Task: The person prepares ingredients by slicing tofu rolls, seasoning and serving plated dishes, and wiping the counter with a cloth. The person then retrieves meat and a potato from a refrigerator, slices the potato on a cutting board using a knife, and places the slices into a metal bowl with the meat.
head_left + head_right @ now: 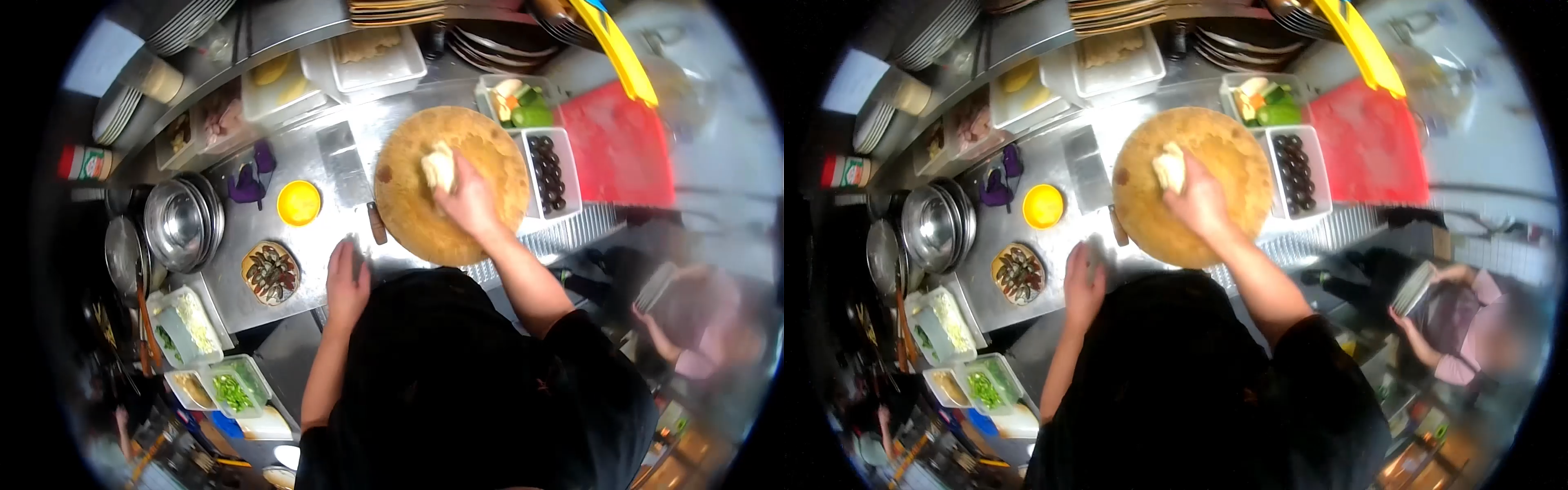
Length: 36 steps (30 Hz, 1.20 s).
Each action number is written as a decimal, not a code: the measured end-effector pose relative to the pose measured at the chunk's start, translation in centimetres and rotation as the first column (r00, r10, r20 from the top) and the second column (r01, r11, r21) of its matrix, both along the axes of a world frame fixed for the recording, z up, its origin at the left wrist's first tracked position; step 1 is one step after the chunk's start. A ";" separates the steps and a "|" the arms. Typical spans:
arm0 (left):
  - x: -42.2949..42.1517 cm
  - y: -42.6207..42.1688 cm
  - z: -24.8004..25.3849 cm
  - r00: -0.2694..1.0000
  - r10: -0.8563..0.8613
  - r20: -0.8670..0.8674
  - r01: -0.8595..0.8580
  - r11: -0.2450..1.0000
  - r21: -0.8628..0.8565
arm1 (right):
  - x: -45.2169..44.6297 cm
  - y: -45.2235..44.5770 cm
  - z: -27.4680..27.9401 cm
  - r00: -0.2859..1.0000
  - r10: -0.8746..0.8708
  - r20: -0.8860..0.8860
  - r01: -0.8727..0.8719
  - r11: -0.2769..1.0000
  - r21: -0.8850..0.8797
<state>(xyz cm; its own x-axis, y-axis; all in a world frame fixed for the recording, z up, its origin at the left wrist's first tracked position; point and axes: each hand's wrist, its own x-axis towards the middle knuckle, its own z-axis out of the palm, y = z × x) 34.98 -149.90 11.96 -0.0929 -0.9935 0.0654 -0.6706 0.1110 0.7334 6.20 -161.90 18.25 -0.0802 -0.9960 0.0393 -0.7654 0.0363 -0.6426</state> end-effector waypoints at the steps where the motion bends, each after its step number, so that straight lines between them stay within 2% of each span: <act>1: -0.8 -1.1 0.3 0.997 -0.081 0.004 0.081 0.997 -0.016 | 0.5 2.0 -0.9 0.998 -0.058 -0.003 0.058 0.996 0.064; 2: -1.9 -2.3 0.5 0.987 -0.158 0.010 0.159 0.987 -0.035 | 1.1 3.5 -1.7 0.994 -0.113 -0.006 0.113 0.986 0.125; 4: -4.3 -4.9 2.1 0.943 -0.312 -0.116 0.322 0.943 0.080 | 1.6 5.4 -4.0 0.985 -0.165 0.042 0.160 0.982 0.098; 5: -5.6 -5.7 1.7 0.926 -0.369 -0.081 0.370 0.929 -0.004 | 1.7 5.8 -5.1 0.981 -0.185 0.063 0.180 0.980 0.082; 6: -6.8 -6.3 1.3 0.906 -0.422 -0.045 0.417 0.905 -0.087 | 1.4 6.1 -6.4 0.970 -0.202 0.137 0.191 0.977 0.095; 8: -8.9 -7.0 0.4 0.884 -0.464 -0.054 0.461 0.886 -0.054 | 0.7 6.7 -8.0 0.930 -0.234 0.283 0.209 0.971 0.116; 9: -9.5 -7.1 0.0 0.875 -0.481 -0.055 0.479 0.877 -0.036 | 0.5 6.8 -5.7 0.894 -0.214 0.394 0.141 0.968 0.205; 12: -10.6 -7.4 -1.0 0.870 -0.328 -0.369 0.442 0.851 0.285 | -0.2 7.2 -7.3 0.910 -0.191 0.367 0.133 0.975 0.179; 14: -10.6 -7.4 -4.0 0.899 -0.350 -0.265 0.407 0.889 0.208 | -0.2 7.3 -7.7 0.866 -0.218 0.450 0.146 0.971 0.189; 15: -10.6 -7.4 -3.6 0.910 -0.357 -0.209 0.393 0.905 0.165 | -0.1 7.3 -8.0 0.840 -0.230 0.491 0.152 0.969 0.193; 18: -10.8 -7.1 -1.8 0.905 -0.331 -0.266 0.392 0.892 0.226 | 0.1 7.2 -8.7 0.838 -0.190 0.512 0.127 0.979 0.157; 21: -11.1 -7.4 -0.4 0.922 -0.331 -0.202 0.375 0.894 0.243 | -0.1 7.5 -7.7 0.830 -0.160 0.534 0.077 0.982 0.175; 24: -11.7 -7.1 0.7 0.941 -0.279 -0.191 0.328 0.889 0.318 | -0.2 7.4 -8.4 0.709 -0.133 0.692 0.021 0.986 0.168; 27: -12.1 -6.5 1.7 0.947 -0.310 -0.088 0.321 0.932 0.168 | 0.2 8.1 -6.9 0.587 -0.183 0.789 -0.006 0.973 0.230; 30: -13.2 -5.9 2.7 0.951 -0.266 0.155 0.272 0.962 -0.017 | 1.0 8.2 -6.4 0.420 -0.181 0.889 -0.109 0.963 0.247; 31: -13.4 -5.7 2.3 0.958 -0.224 0.181 0.238 0.969 -0.060 | 1.2 8.2 -6.2 0.510 -0.134 0.849 -0.087 0.975 0.206; 34: -13.7 -6.4 0.7 0.953 -0.189 0.237 0.208 0.976 -0.059 | -0.2 8.4 -3.7 0.659 -0.080 0.748 -0.259 0.909 0.325; 36: -13.5 -6.8 -0.2 0.955 -0.149 0.255 0.171 0.983 -0.069 | -1.3 10.0 -2.9 0.740 -0.056 0.670 -0.187 0.940 0.286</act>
<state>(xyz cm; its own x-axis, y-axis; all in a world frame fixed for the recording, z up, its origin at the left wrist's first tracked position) 21.47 -156.73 11.75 -0.2746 -0.9555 0.1078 -0.7981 0.2890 0.5287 4.91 -151.89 15.39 0.1013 -0.9449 -0.3112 -0.1584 0.2935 -0.9427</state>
